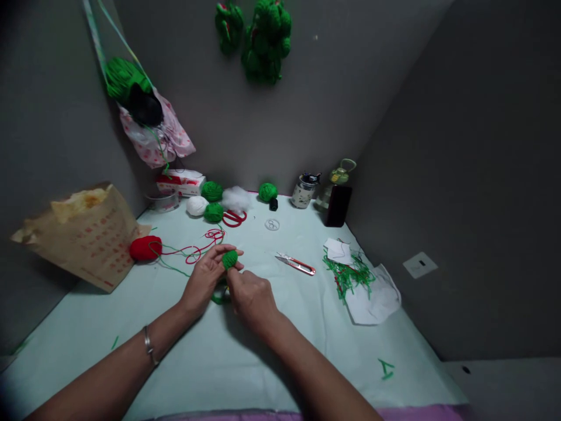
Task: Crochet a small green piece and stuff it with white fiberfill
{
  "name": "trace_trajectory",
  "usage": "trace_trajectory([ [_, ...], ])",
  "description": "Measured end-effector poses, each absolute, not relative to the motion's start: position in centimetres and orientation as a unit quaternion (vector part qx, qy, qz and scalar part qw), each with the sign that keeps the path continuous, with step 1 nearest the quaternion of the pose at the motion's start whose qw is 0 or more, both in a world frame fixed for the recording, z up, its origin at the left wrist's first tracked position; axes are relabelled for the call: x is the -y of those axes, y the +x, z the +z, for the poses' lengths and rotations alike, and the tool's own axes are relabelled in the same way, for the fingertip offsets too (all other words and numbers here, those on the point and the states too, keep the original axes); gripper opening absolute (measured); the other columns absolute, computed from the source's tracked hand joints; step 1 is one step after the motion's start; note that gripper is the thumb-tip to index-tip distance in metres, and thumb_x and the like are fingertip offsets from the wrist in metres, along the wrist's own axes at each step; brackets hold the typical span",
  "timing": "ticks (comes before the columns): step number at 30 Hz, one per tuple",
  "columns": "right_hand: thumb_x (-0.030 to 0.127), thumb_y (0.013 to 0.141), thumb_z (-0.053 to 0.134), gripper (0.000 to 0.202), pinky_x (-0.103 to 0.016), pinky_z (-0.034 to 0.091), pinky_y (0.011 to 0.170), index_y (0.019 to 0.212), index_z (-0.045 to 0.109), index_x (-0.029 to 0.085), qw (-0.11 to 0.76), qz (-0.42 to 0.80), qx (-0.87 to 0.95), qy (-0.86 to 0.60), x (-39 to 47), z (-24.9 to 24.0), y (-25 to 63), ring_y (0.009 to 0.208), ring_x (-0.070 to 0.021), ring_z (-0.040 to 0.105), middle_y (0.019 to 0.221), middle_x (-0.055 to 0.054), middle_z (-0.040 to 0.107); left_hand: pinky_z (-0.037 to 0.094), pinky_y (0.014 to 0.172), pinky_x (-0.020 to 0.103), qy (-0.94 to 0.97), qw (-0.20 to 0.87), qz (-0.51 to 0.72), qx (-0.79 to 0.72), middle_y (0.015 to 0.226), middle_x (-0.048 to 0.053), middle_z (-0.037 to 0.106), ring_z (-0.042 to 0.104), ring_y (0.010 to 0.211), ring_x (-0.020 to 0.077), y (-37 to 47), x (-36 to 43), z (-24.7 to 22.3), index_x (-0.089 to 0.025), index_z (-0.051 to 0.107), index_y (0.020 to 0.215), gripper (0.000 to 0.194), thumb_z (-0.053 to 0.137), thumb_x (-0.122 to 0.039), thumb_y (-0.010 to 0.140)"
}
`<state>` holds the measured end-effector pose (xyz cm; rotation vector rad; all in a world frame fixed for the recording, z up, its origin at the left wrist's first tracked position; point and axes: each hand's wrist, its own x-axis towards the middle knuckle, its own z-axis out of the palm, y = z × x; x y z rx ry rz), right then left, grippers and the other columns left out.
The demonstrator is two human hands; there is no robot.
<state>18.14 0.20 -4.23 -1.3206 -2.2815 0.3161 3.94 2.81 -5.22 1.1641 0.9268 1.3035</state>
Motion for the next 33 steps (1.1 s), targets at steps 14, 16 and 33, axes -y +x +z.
trace_trajectory([
  [14, 0.026, 0.098, 0.051, 0.023, -0.024, 0.043, 0.067, 0.093, 0.073, 0.023, 0.155, 0.181, 0.819, -0.521, -5.0, -1.4, 24.3, 0.075, -0.0161, 0.067, 0.085, -0.003, 0.073, 0.045, 0.106, 0.042, 0.752, 0.437, 0.234, -0.435, 0.144, 0.015, 0.059, 0.058, 0.128, 0.0306, -0.6, -7.3, -0.5, -0.021, 0.058, 0.139, 0.06, 0.065, -0.022, 0.079],
  [16, 0.029, 0.097, 0.055, 0.021, -0.027, 0.045, 0.073, 0.093, 0.075, 0.023, 0.148, 0.173, 0.821, -0.524, -7.2, -0.7, 25.1, 0.083, -0.0182, 0.068, 0.097, -0.006, 0.073, 0.044, 0.106, 0.047, 0.785, 0.399, 0.173, -0.442, 0.136, 0.015, 0.066, 0.061, 0.125, 0.0349, -2.0, -8.5, 1.3, -0.021, 0.066, 0.129, 0.05, 0.069, -0.028, 0.08],
  [33, 0.035, 0.097, 0.062, 0.035, -0.045, 0.057, 0.092, 0.127, 0.06, 0.018, 0.291, 0.216, 0.727, -0.583, -30.0, -4.9, 16.1, 0.11, -0.0235, 0.065, 0.129, -0.01, 0.063, 0.057, 0.09, 0.047, 0.846, 0.071, 0.137, -0.511, 0.13, 0.012, 0.062, 0.065, 0.109, 0.0256, 2.0, -29.4, -1.9, -0.018, 0.06, 0.129, 0.037, 0.063, -0.034, 0.096],
])
